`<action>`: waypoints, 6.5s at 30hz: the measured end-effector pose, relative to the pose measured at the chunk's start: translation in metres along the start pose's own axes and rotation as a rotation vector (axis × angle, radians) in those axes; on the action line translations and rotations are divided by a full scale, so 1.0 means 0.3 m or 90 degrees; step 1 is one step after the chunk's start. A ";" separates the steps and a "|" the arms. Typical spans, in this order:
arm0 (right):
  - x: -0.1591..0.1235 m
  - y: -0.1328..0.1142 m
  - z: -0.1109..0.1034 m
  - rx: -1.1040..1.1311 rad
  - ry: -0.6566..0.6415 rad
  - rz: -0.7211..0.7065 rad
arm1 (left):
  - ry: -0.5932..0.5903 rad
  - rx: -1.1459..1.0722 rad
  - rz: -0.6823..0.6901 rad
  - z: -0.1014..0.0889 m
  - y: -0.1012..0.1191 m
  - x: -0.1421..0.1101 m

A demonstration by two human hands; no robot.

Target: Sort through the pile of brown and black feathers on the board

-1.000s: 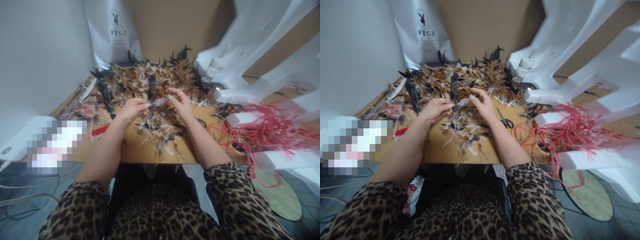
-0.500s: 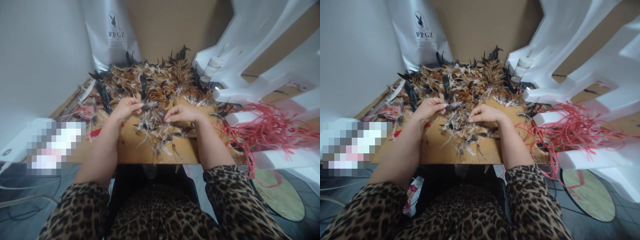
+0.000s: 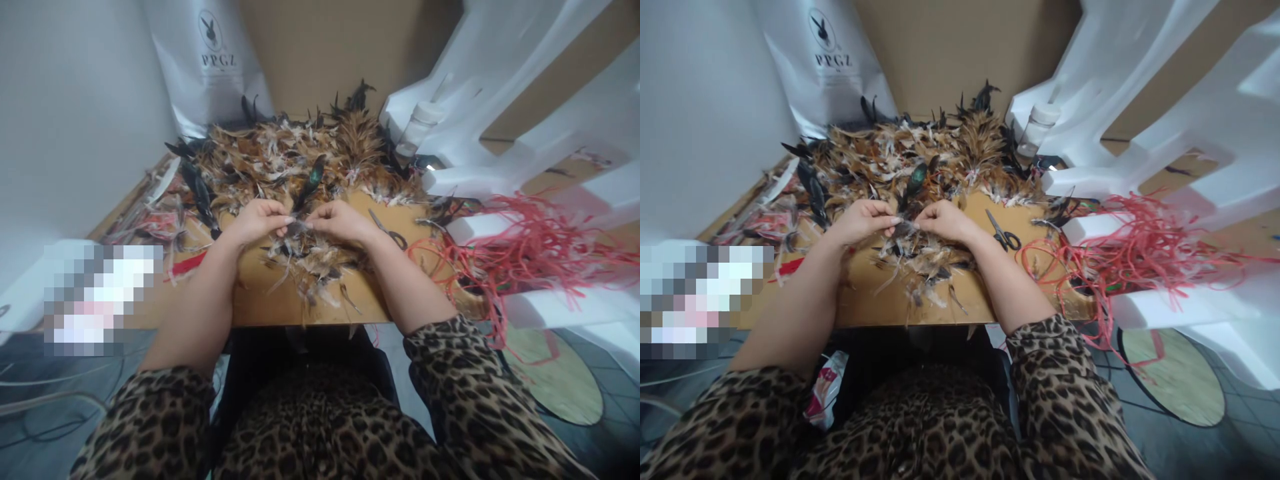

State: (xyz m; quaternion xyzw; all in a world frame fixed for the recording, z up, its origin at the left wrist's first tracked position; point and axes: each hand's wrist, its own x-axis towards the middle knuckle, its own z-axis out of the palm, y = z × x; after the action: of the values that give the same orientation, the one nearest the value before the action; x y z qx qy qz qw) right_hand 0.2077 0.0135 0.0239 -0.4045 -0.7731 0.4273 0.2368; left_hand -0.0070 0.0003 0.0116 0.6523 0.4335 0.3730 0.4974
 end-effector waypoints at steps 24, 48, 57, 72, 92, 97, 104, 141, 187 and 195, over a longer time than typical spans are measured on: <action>0.073 0.016 0.124 0.420 0.274 0.029 | 0.058 -0.318 -0.121 0.053 -0.023 0.025; 0.064 0.005 0.129 0.289 0.292 -0.028 | 0.078 -0.120 -0.050 0.065 -0.014 0.022; -0.071 -0.028 -0.023 0.076 -0.055 -0.016 | 0.148 -0.158 -0.052 0.043 -0.036 0.038; -0.203 -0.027 0.025 -0.289 -0.105 -0.090 | 0.101 -0.262 -0.069 0.037 -0.019 0.026; -0.184 -0.100 -0.064 -0.172 -0.153 -0.006 | 0.029 -0.323 -0.076 0.031 -0.013 0.014; -0.089 -0.104 -0.075 -0.063 -0.164 0.017 | -0.039 -0.283 -0.089 0.027 -0.014 0.010; -0.007 -0.095 -0.051 -0.198 -0.122 -0.024 | -0.042 -0.189 -0.099 0.028 -0.035 0.020; 0.089 -0.010 0.145 0.346 0.324 -0.004 | 0.124 -0.336 -0.091 0.065 -0.051 0.037; 0.021 0.077 -0.091 0.262 0.122 0.097 | 0.163 -0.328 -0.109 0.043 -0.051 0.031; 0.068 0.031 0.073 0.454 0.181 0.049 | 0.079 -0.319 -0.117 0.068 -0.054 0.028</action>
State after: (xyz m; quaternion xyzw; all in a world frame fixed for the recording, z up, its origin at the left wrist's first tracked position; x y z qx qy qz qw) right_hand 0.1847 0.0230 0.0048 -0.3809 -0.5199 0.6173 0.4511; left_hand 0.0116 0.0038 -0.0083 0.4425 0.4145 0.4611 0.6479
